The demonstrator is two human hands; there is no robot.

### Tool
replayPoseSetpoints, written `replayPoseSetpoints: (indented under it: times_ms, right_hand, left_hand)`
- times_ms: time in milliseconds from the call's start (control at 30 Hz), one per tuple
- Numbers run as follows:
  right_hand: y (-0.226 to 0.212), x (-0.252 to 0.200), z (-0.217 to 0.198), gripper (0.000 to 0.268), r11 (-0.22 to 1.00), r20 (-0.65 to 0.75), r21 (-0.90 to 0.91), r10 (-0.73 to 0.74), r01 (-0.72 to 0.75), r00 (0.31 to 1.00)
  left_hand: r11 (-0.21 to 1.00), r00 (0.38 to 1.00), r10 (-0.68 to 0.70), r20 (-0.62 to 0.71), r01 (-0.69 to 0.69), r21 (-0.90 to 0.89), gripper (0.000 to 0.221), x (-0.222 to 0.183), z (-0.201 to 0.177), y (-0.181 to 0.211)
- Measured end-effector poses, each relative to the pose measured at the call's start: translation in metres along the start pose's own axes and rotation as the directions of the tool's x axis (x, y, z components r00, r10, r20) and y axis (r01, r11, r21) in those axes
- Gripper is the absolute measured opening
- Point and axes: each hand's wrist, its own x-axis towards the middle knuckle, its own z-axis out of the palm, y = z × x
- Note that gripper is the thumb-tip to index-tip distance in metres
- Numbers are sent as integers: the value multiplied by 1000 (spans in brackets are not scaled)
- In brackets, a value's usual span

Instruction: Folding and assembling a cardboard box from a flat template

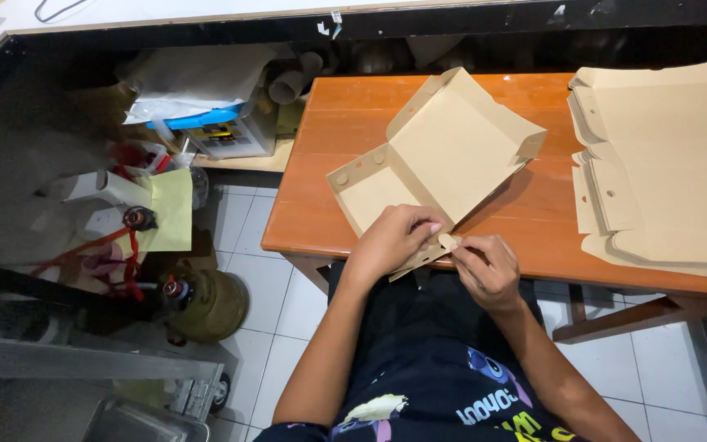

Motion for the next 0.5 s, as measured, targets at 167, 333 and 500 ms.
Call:
replayPoseSetpoints:
  times_ms: [167,333,500]
  right_hand:
    - [4,-6,2,12,999,-36,23,-26,26,999]
    - [2,-2,2,14,999,-44,32,-31,32,999]
    - [1,4,1,14,998,2,55,-33,33,999]
  left_hand:
    - [996,999,-37,27,39,-84,21,-1,2,-6]
    - [993,998,-45,42,50,-109,21,-3,1,-5]
    - [996,997,-44,70,49,-78,20,-1,-2,-2]
